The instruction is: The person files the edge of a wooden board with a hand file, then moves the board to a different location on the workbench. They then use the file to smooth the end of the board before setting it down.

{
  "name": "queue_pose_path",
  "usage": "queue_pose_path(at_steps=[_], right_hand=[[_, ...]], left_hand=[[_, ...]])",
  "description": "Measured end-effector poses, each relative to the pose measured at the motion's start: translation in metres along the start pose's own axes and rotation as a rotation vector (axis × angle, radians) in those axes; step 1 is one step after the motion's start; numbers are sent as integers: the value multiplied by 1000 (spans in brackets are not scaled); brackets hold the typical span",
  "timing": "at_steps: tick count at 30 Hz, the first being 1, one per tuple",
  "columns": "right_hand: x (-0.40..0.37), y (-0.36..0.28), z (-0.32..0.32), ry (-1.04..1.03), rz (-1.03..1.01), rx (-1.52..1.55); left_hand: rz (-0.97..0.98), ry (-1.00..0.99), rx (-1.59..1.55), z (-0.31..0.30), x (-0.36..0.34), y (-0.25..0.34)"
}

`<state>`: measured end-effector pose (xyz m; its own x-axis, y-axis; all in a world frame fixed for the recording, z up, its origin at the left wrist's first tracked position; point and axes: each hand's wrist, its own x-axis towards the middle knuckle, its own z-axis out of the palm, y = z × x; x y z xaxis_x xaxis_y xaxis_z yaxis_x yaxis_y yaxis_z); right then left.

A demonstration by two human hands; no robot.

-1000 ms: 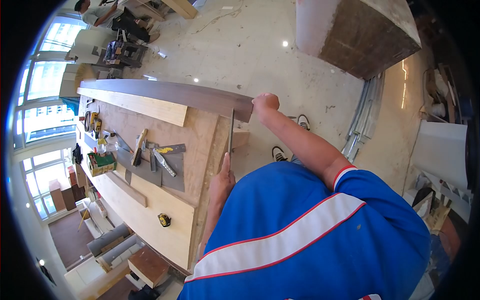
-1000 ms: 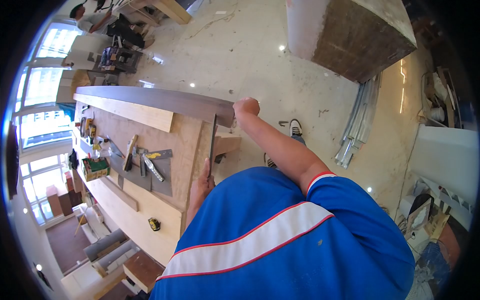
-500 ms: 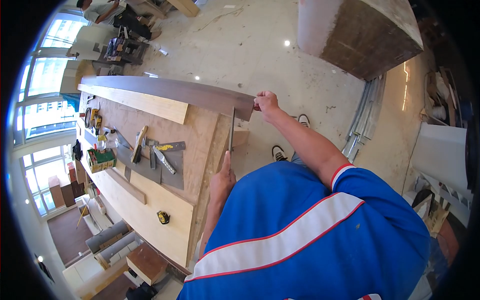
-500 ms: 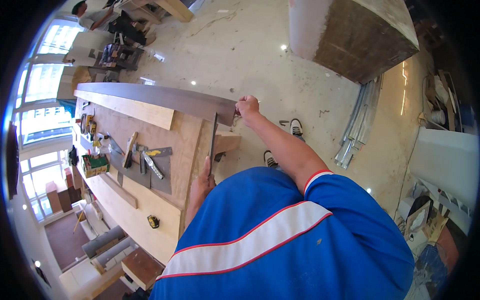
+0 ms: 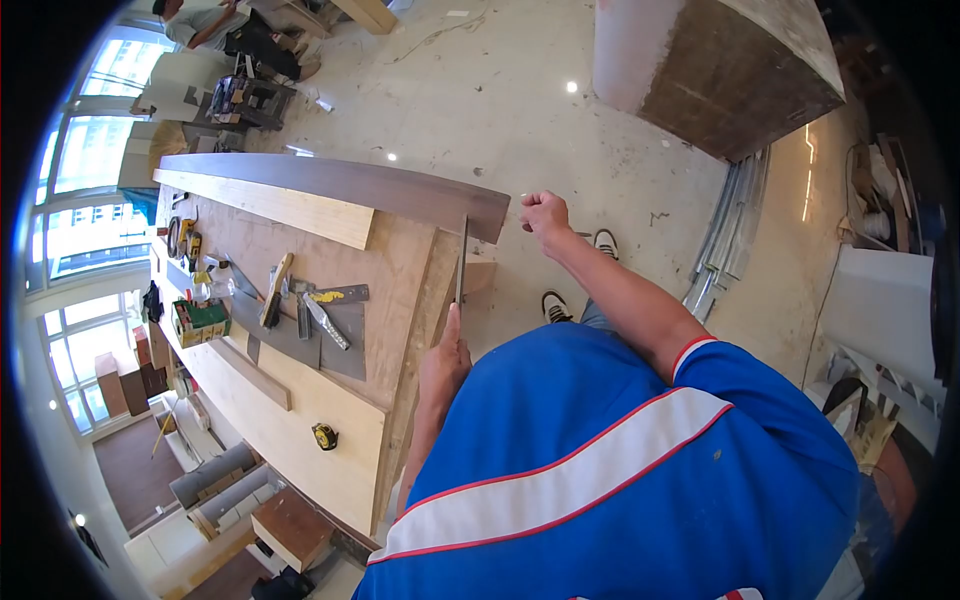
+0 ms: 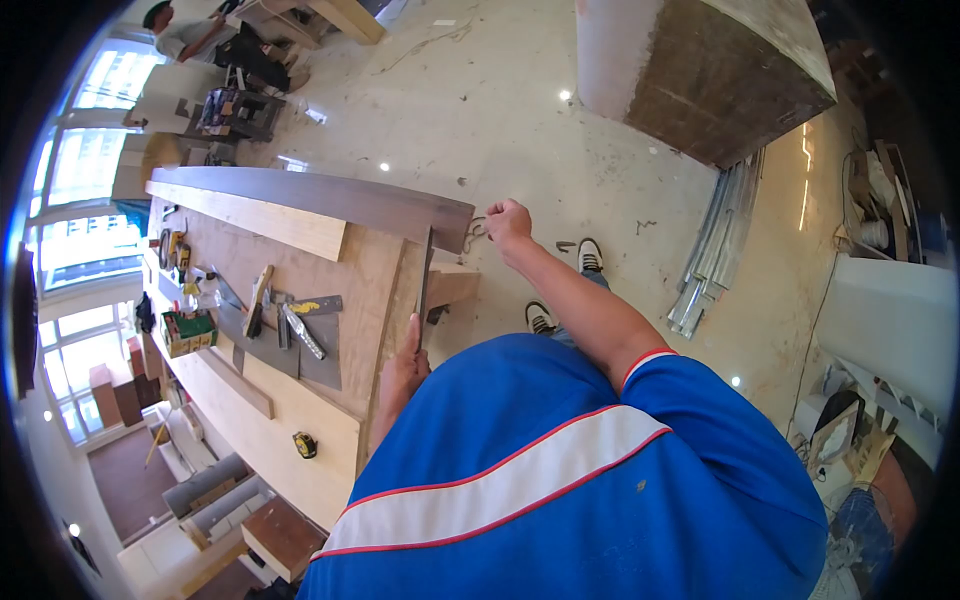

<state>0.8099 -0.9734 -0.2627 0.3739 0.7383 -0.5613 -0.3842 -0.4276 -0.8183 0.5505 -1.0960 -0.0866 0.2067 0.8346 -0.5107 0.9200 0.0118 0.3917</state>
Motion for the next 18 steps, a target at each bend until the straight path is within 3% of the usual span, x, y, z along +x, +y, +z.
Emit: queue_pose_path(at_steps=[5,8,14,18], right_hand=[[-8,-22,29,172,26,110],[13,-3,36,216,82,-100],[-4,-30,35,201,142,-46],[8,-17,30,86,91,-51]], left_hand=[[-8,-5,8,-2,-1,1],[-8,-11,10,-3,-1,3],[-11,-23,0,-3,0,3],[-10,-23,11,-3,1,3]])
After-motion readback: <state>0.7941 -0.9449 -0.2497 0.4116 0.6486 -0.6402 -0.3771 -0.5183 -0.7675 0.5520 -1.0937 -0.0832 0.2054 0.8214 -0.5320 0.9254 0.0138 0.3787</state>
